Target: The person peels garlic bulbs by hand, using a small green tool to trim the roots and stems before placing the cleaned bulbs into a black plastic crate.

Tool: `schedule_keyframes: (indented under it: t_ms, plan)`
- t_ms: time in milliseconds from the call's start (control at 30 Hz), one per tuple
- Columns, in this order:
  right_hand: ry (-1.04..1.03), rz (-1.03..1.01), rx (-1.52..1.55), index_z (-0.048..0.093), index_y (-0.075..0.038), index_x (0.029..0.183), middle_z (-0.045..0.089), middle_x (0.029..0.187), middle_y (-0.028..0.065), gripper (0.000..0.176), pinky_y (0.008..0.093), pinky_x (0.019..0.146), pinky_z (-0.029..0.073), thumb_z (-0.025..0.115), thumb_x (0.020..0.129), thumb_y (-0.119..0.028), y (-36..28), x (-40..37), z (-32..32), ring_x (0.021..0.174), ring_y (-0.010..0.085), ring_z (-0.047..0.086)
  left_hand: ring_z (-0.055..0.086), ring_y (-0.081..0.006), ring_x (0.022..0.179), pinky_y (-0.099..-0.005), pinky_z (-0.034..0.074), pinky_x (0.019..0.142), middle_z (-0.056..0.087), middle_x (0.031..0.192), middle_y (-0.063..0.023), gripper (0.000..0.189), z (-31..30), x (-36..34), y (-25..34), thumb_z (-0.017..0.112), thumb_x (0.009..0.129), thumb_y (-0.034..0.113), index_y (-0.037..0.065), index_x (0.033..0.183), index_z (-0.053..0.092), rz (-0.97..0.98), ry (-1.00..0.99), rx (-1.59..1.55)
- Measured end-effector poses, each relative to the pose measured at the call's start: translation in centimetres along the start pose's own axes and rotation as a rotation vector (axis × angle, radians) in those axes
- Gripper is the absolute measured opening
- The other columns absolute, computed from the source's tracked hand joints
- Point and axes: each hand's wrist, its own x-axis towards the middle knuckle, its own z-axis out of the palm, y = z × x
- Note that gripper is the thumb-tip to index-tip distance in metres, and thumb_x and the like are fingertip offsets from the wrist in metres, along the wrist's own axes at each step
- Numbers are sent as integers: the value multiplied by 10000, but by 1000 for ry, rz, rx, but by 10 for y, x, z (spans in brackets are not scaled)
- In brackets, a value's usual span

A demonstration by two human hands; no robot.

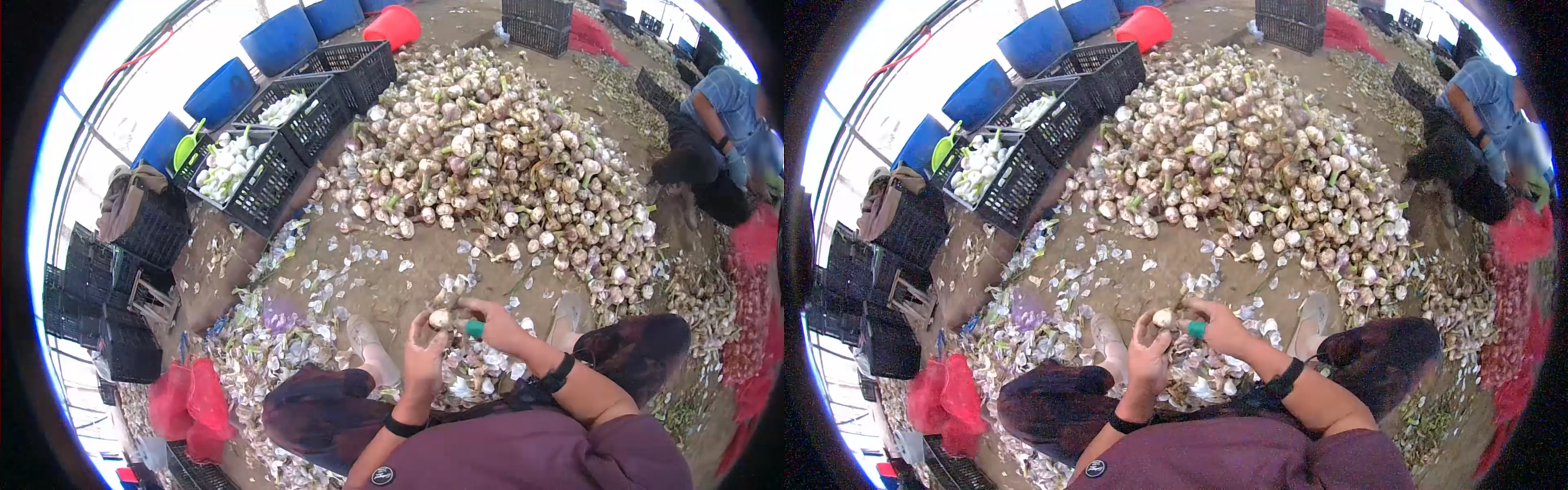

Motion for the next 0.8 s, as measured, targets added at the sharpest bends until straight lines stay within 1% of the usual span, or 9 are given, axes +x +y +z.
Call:
schedule_keyframes:
  t_ms: [33,133,233,367,433,600,700,733,800]
  plan:
    - [18,36,96,488,-16,1191,612,979,80,411,239,671,463,612,840,-191,-7,-5,4,846,115,561,510,-184,1031,-296,426,887,491,1150,-109,457,1,-2,2,522,819,-60,9,1240,358,40,-2,71]
    - [51,97,256,509,-36,1113,566,845,12,323,208,525,393,580,866,-231,-5,-6,12,675,67,487,499,-168,1045,-282,414,893,493,1142,-97,463,7,-9,8,519,795,-89,9,1225,377,124,-28,228]
    - [87,-67,132,522,-46,1025,553,846,11,252,202,515,392,578,871,-238,-7,-6,23,691,64,490,504,-156,1035,-264,422,876,501,1127,-85,434,13,-14,19,530,779,-101,8,1186,427,165,-72,292]
    - [206,-217,-83,511,-55,918,526,807,-1,186,227,589,406,619,843,-187,-10,-9,35,690,65,464,534,-139,995,-248,464,820,529,1083,-66,398,-5,-9,7,570,768,-99,5,1143,484,262,-32,393]
    - [209,-176,-65,504,-55,890,517,759,-6,188,228,569,398,625,836,-189,-12,-10,35,662,63,460,541,-139,988,-252,472,816,536,1076,-65,400,-6,-9,4,583,768,-94,4,1143,487,312,-31,486]
    - [181,47,-58,517,-19,864,555,726,39,250,261,572,423,643,822,-230,-36,-19,29,651,95,497,557,-150,967,-264,471,831,560,1056,-80,362,5,-21,20,600,764,-86,-18,1108,508,291,-46,469]
    - [133,-4,-71,515,-22,870,551,721,34,236,248,517,407,631,832,-224,-31,-17,26,606,85,485,558,-156,973,-275,471,845,559,1060,-88,387,2,-22,19,592,747,-108,-31,1115,504,247,-71,350]
    - [136,-96,-143,494,-35,887,529,692,15,218,241,479,389,613,846,-213,-25,-15,25,565,76,466,558,-159,976,-279,471,851,556,1064,-90,401,2,-22,19,587,738,-119,-36,1121,500,229,-80,301]
    - [61,-57,-29,477,-44,895,514,681,8,204,239,481,385,600,854,-202,-25,-18,24,565,73,460,559,-161,977,-282,467,854,565,1052,-88,397,1,-24,21,588,745,-107,-38,1126,499,167,-74,276]
